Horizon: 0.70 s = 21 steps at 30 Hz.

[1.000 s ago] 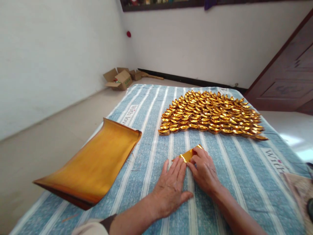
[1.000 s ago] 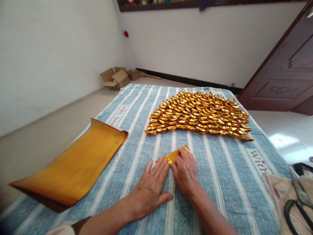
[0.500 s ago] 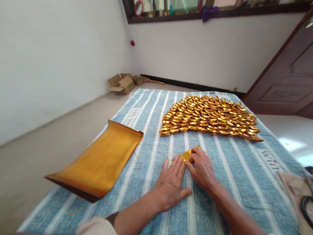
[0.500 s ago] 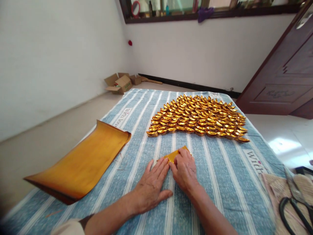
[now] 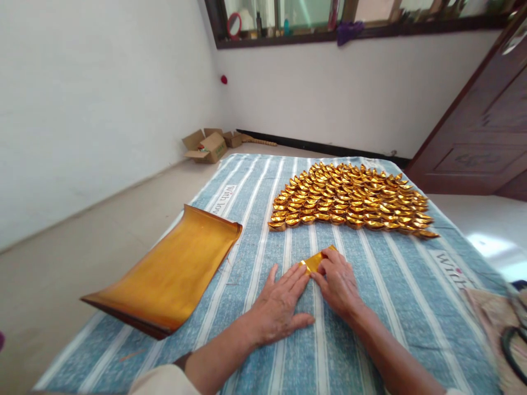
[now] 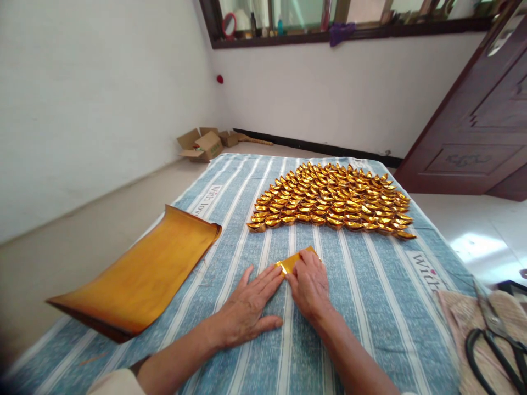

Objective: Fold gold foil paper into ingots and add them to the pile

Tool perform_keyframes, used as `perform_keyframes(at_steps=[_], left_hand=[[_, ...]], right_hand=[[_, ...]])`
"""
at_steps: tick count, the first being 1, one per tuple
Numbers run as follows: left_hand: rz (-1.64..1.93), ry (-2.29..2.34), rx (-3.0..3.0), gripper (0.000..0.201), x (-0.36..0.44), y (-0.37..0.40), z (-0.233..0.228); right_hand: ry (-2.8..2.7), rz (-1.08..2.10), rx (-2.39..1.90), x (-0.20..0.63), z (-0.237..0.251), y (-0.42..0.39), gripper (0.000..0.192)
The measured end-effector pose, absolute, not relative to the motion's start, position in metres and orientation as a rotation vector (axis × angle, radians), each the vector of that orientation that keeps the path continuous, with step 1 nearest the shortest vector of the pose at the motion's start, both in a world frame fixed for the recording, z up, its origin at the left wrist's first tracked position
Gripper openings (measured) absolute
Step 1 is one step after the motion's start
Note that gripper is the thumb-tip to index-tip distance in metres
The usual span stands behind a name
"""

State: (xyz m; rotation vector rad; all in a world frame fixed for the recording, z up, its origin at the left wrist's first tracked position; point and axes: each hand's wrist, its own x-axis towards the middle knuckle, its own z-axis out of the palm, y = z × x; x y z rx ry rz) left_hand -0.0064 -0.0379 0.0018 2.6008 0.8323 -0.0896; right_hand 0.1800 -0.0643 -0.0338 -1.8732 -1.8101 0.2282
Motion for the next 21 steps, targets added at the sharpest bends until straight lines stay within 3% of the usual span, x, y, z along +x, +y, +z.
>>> perform_keyframes(at_steps=[21], left_hand=[[-0.084, 0.989, 2.757, 0.062, -0.034, -0.027, 0.0]], right_hand=[[-1.757, 0.28, -1.854, 0.181, -0.032, -0.063, 0.016]])
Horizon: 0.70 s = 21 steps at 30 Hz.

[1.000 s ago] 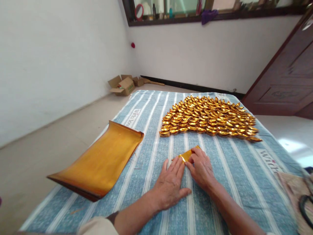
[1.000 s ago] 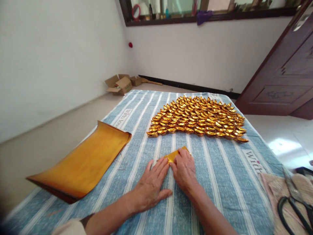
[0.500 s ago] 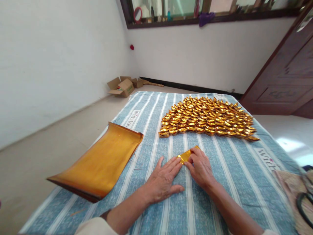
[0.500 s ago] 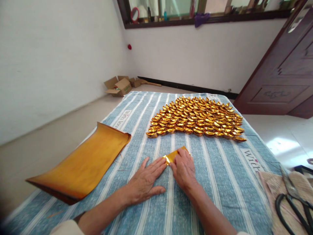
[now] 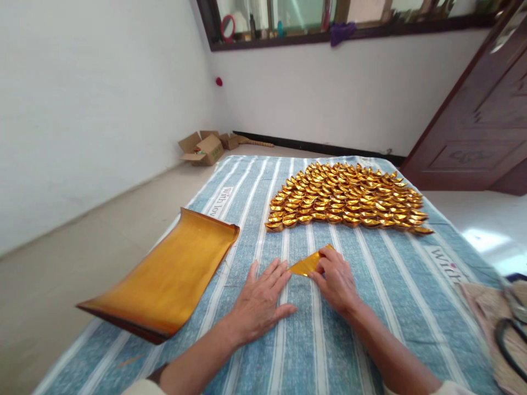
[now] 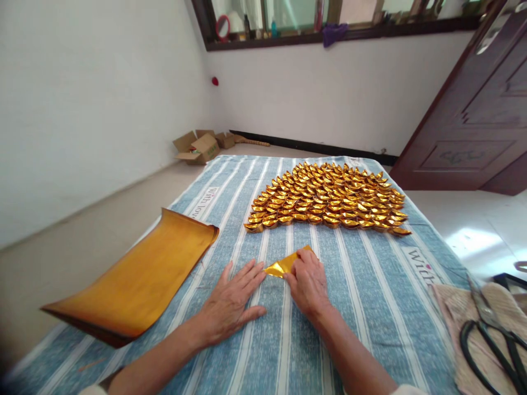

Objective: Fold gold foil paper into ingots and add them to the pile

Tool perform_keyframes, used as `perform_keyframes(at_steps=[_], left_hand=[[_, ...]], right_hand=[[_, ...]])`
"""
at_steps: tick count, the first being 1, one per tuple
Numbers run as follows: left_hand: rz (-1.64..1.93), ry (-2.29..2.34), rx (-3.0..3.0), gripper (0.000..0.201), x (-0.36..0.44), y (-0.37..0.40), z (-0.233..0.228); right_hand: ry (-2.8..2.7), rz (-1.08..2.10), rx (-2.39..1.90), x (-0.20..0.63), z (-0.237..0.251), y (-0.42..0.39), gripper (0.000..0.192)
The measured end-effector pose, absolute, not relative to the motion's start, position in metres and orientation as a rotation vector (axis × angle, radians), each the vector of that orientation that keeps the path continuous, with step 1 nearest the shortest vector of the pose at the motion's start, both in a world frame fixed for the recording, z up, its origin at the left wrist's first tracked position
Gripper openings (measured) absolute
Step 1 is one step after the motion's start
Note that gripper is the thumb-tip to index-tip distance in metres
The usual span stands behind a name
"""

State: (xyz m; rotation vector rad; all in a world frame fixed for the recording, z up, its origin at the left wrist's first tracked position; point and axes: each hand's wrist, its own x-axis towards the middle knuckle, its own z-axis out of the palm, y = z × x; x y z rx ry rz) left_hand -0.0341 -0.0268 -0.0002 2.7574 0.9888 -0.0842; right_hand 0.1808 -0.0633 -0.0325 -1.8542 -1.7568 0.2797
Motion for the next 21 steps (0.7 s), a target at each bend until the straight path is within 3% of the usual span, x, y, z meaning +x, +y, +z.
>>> perform_keyframes(at_steps=[7, 14, 21], left_hand=[[-0.008, 1.238, 2.814, 0.059, -0.015, -0.047, 0.009], [-0.055, 1.051, 2.753, 0.076, 0.015, -0.058, -0.006], [-0.043, 0.99, 2.733, 0.07, 0.007, -0.049, -0.013]], right_hand=[[-1.747, 0.281, -1.867, 0.18, -0.03, -0.062, 0.016], [-1.75, 0.283, -1.862, 0.179, -0.031, -0.062, 0.014], [-1.74, 0.268, -1.852, 0.185, -0.028, -0.063, 0.013]])
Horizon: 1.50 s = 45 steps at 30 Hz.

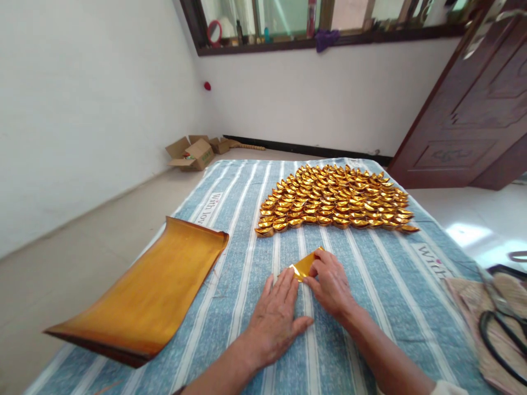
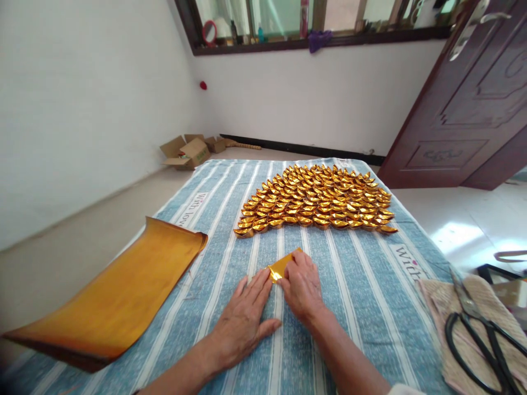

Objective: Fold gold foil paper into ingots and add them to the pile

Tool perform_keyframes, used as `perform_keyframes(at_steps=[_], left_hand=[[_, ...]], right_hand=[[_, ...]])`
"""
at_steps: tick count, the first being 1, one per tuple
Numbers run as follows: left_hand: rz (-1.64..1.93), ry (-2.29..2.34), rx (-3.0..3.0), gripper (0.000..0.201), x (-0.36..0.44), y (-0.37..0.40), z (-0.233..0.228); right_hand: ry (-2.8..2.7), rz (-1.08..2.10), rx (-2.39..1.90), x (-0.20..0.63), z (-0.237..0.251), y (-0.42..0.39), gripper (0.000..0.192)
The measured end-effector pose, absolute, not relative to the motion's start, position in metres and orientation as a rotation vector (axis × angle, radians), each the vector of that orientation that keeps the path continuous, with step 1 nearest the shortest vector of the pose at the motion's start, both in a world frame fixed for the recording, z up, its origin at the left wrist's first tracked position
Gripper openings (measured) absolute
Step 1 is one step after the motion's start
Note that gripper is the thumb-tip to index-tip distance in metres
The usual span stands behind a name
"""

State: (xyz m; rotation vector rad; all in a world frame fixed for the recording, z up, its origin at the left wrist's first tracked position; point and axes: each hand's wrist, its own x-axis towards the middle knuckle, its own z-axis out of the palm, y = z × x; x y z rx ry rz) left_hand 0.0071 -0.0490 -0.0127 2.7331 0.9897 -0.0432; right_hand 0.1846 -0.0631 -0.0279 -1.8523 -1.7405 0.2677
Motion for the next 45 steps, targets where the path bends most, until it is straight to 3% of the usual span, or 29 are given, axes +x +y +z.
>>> perform_keyframes(at_steps=[8, 13, 17, 21, 32, 36, 45], left_hand=[[0.063, 0.977, 2.683, 0.063, 0.005, -0.035, -0.008], [0.208, 0.891, 2.696, 0.039, 0.009, -0.018, -0.001], [0.254, 0.822, 2.695, 0.018, 0.015, -0.004, -0.001], [0.273, 0.783, 2.688, 0.009, 0.018, 0.007, -0.005], [0.285, 1.019, 2.762, 0.011, 0.024, 0.004, -0.002], [0.29, 0.886, 2.748, 0.022, 0.03, 0.009, -0.006], [0.32, 0.614, 2.66, 0.023, 0.031, 0.022, -0.009]], right_hand=[[-1.656, 0.229, -1.839, 0.206, -0.027, -0.058, 0.011], [-1.621, 0.096, -1.881, 0.222, -0.031, -0.055, 0.009], [-1.653, 0.154, -1.919, 0.219, -0.029, -0.059, 0.016], [-1.726, 0.215, -2.0, 0.214, -0.022, -0.063, 0.015], [-1.879, 0.367, -2.168, 0.207, -0.004, -0.069, 0.009], [-1.898, 0.431, -2.127, 0.205, -0.002, -0.071, 0.014], [-1.871, 0.366, -1.811, 0.208, -0.007, -0.071, 0.007]])
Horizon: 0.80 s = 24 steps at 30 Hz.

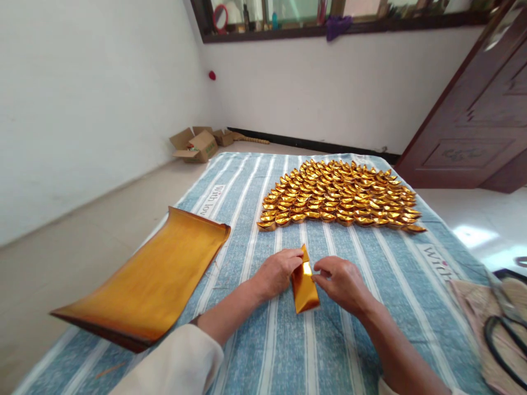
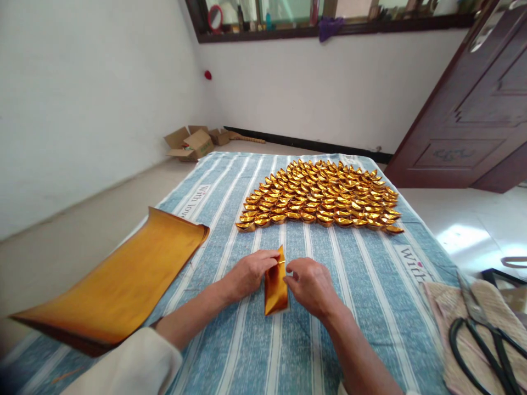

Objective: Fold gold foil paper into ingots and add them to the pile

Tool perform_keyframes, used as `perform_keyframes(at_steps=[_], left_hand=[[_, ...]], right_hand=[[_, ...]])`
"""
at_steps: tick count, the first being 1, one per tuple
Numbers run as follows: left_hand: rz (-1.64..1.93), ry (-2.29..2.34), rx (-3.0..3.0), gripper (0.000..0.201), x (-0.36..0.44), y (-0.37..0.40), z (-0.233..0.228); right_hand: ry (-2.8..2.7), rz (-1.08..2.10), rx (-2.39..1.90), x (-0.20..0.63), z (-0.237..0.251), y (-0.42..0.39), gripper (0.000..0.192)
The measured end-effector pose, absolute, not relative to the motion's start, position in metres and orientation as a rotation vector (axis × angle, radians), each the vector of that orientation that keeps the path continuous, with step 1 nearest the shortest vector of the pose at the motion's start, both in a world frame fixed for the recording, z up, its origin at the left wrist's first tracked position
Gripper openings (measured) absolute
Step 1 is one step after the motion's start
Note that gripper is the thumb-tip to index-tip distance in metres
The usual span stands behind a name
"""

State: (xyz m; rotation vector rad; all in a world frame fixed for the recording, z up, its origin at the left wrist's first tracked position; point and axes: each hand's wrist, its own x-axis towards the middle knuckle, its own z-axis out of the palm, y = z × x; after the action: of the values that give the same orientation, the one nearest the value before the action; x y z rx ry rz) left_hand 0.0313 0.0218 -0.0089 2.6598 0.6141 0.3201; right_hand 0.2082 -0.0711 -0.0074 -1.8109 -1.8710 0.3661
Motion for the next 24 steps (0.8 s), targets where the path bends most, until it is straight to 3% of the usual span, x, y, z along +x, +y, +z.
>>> perform_keyframes(at_steps=[7, 16, 24], left_hand=[[0.312, 0.585, 2.653, 0.021, 0.03, 0.022, -0.01], [0.25, 0.303, 2.593, 0.02, 0.04, 0.035, -0.007], [0.43, 0.447, 2.6, 0.026, 0.064, 0.038, -0.022]], right_hand=[[-1.936, 0.372, -1.482, 0.204, -0.002, -0.074, 0.01], [-2.049, 0.235, -1.408, 0.203, 0.001, -0.07, 0.019], [-2.073, 0.154, -1.412, 0.206, -0.016, -0.067, 0.016]])
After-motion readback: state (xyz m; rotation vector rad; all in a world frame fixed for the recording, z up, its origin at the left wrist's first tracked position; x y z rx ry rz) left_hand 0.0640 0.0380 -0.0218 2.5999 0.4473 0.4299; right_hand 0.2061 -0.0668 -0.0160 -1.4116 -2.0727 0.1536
